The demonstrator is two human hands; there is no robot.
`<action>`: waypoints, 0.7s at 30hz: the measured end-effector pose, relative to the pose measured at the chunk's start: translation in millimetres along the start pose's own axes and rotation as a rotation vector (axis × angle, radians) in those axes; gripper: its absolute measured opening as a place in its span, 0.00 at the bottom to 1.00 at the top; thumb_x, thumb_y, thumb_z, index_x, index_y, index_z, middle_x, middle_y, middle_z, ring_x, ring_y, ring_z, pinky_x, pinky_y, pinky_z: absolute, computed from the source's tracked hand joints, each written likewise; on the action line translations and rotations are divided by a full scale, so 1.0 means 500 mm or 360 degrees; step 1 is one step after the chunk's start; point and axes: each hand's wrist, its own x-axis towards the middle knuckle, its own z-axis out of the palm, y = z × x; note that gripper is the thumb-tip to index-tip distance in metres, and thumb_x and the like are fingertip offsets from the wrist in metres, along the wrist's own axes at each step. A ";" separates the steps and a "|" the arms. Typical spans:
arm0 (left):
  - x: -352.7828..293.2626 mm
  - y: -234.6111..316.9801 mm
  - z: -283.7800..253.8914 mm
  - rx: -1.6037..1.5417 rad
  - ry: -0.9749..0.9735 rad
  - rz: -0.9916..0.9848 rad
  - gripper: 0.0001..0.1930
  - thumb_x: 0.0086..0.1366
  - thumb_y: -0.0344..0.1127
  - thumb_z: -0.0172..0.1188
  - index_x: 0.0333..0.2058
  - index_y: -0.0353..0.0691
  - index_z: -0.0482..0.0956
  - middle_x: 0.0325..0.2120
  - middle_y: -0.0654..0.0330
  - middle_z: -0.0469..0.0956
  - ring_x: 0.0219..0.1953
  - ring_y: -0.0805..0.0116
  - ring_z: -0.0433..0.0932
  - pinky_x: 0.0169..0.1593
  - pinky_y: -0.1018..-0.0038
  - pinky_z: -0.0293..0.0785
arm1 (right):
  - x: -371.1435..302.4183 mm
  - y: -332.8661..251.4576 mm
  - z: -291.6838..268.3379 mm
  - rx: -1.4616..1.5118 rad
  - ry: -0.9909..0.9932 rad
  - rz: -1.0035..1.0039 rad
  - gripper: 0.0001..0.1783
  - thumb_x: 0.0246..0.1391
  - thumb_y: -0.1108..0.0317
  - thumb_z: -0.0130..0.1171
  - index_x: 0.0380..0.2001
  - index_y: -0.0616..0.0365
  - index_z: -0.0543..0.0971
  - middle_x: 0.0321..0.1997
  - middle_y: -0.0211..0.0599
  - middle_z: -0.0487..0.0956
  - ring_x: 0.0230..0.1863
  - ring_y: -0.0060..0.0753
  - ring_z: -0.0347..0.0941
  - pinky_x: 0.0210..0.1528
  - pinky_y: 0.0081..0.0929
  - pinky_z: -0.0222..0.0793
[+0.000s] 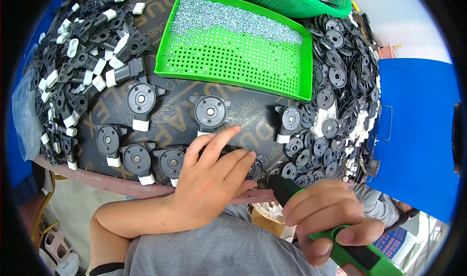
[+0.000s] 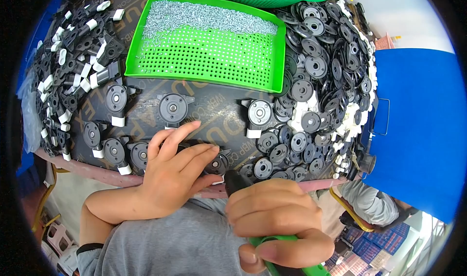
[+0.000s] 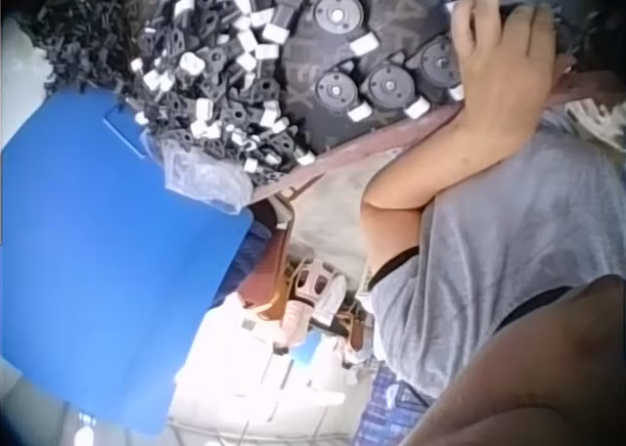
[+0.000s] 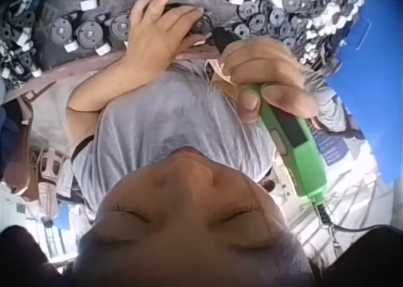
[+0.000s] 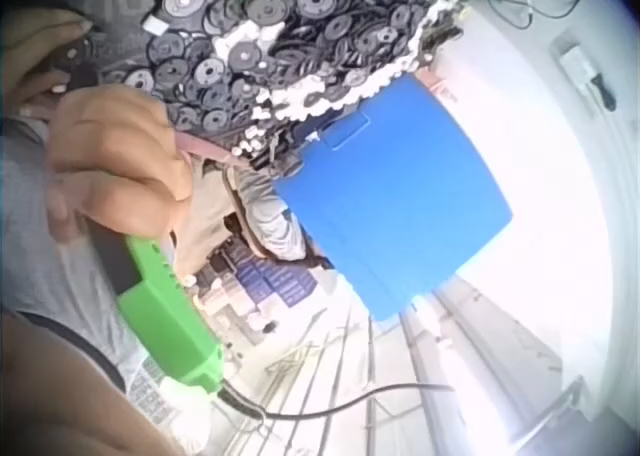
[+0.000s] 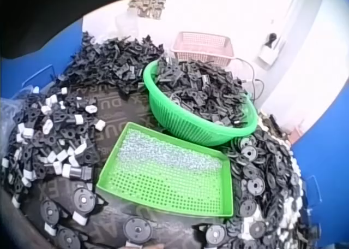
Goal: Assembling small plastic and metal mechanical components using an electric screwdriver at an industrial workbench.
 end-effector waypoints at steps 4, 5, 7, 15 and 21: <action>0.000 0.002 0.001 0.0002 -0.0010 -0.0008 0.25 0.52 0.45 0.70 0.47 0.41 0.81 0.45 0.65 0.81 0.62 0.56 0.69 0.60 0.56 0.58 | -0.001 0.013 0.006 0.0084 0.0081 -0.0022 0.17 0.59 0.71 0.57 0.42 0.56 0.59 0.22 0.36 0.74 0.15 0.33 0.74 0.15 0.28 0.73; 0.000 0.004 0.001 0.0027 -0.0005 -0.0007 0.24 0.52 0.45 0.69 0.47 0.41 0.81 0.45 0.65 0.81 0.62 0.57 0.69 0.60 0.56 0.58 | 0.003 0.014 0.003 0.0079 0.0082 -0.0019 0.17 0.59 0.71 0.57 0.42 0.56 0.59 0.22 0.36 0.74 0.15 0.33 0.74 0.15 0.28 0.73; 0.001 0.004 0.001 0.0053 0.0005 0.0002 0.24 0.53 0.45 0.69 0.47 0.41 0.81 0.45 0.65 0.81 0.61 0.58 0.69 0.60 0.56 0.58 | 0.014 0.017 -0.003 0.0145 -0.0034 0.0049 0.16 0.59 0.72 0.56 0.42 0.57 0.59 0.21 0.37 0.73 0.15 0.33 0.73 0.14 0.29 0.72; -0.002 0.006 0.015 0.0130 0.0046 0.0092 0.20 0.57 0.41 0.62 0.44 0.32 0.80 0.41 0.56 0.80 0.55 0.59 0.72 0.60 0.60 0.64 | 0.039 0.019 -0.044 0.0099 -0.0284 0.0151 0.15 0.61 0.74 0.55 0.44 0.57 0.60 0.21 0.40 0.74 0.17 0.36 0.74 0.17 0.34 0.75; 0.040 0.034 0.028 0.0427 0.0040 0.0041 0.27 0.55 0.47 0.65 0.49 0.36 0.78 0.47 0.59 0.78 0.57 0.59 0.71 0.59 0.59 0.63 | 0.099 0.058 -0.080 -0.0063 0.0888 0.0242 0.16 0.64 0.66 0.56 0.49 0.42 0.62 0.21 0.33 0.72 0.19 0.32 0.69 0.22 0.33 0.69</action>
